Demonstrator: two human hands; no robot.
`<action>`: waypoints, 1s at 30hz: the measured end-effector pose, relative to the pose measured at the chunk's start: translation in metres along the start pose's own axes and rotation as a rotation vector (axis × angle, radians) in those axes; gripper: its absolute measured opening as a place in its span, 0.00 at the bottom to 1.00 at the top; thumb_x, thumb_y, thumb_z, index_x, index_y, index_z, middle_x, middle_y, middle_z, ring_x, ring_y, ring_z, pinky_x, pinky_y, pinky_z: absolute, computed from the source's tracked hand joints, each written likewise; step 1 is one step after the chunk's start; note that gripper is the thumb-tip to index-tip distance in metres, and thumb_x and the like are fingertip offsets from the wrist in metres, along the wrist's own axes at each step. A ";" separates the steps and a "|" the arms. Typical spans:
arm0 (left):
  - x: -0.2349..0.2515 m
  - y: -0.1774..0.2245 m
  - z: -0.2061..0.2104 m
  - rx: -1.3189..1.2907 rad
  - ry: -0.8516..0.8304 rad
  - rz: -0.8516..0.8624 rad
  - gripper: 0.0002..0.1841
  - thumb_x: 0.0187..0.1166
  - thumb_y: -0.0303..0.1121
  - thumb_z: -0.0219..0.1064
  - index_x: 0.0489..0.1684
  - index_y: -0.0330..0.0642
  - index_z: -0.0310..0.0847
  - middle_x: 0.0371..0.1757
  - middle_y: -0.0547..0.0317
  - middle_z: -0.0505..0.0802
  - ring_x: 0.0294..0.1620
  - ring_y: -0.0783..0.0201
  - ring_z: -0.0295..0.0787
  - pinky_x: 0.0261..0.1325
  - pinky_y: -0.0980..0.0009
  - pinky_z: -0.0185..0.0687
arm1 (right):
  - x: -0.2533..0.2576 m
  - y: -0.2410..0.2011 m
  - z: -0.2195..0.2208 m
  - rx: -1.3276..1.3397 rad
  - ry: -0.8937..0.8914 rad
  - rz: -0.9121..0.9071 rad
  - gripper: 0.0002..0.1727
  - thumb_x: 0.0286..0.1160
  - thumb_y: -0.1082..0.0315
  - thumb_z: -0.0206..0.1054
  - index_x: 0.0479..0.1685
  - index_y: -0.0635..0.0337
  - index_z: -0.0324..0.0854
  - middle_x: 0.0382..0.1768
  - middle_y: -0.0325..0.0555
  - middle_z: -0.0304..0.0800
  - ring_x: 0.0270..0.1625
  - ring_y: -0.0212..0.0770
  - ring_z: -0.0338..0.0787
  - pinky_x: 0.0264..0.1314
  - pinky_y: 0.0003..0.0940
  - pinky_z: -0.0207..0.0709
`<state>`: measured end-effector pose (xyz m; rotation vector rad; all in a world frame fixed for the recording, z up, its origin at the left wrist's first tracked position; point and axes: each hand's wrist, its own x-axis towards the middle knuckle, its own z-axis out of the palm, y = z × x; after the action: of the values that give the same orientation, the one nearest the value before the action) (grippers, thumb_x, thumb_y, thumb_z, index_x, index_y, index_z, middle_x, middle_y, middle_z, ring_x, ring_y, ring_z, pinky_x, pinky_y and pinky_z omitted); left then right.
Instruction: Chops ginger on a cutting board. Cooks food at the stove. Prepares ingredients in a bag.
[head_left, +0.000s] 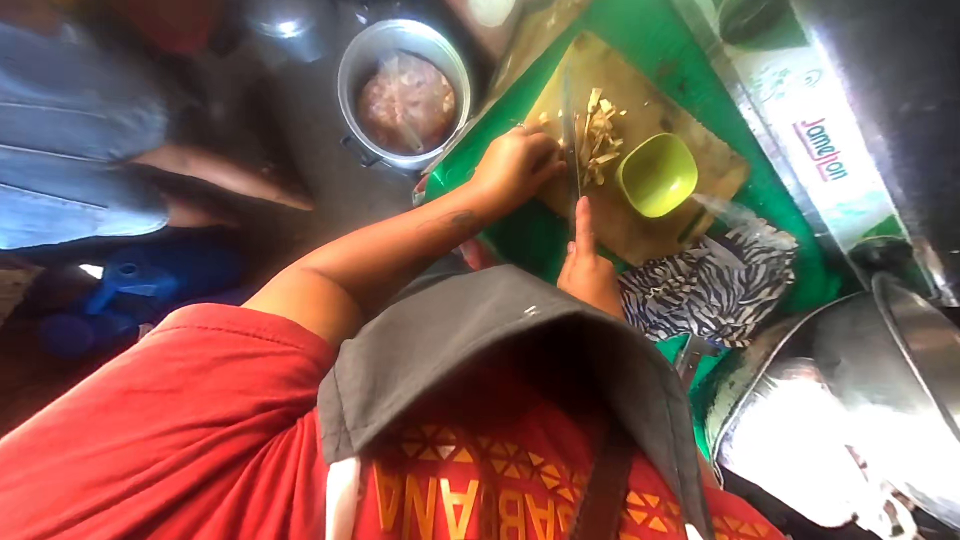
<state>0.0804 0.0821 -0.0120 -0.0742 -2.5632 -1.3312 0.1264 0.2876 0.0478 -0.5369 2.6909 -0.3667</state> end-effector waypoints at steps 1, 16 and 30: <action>0.001 -0.001 0.000 -0.005 -0.003 -0.002 0.11 0.80 0.35 0.71 0.46 0.36 0.92 0.51 0.45 0.94 0.51 0.55 0.93 0.59 0.62 0.87 | 0.004 -0.002 0.001 0.004 -0.028 0.024 0.36 0.93 0.67 0.45 0.99 0.48 0.37 0.31 0.59 0.91 0.26 0.58 0.91 0.32 0.56 0.84; 0.006 0.021 -0.028 -0.326 0.122 -0.009 0.16 0.70 0.27 0.79 0.48 0.27 0.82 0.44 0.46 0.92 0.45 0.61 0.94 0.51 0.64 0.94 | 0.026 0.044 -0.011 1.022 -0.109 0.068 0.36 0.96 0.63 0.47 0.99 0.39 0.35 0.18 0.42 0.81 0.12 0.36 0.80 0.13 0.34 0.80; 0.138 0.024 -0.012 0.265 -0.455 0.144 0.14 0.79 0.37 0.72 0.50 0.34 0.90 0.58 0.39 0.90 0.68 0.42 0.84 0.76 0.46 0.74 | -0.032 0.058 -0.023 1.020 0.142 0.136 0.37 0.92 0.69 0.47 0.98 0.54 0.37 0.18 0.40 0.82 0.11 0.33 0.79 0.12 0.31 0.79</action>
<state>-0.0469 0.0765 0.0481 -0.5584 -3.0124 -1.0005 0.1263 0.3563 0.0595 -0.0118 2.2134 -1.6222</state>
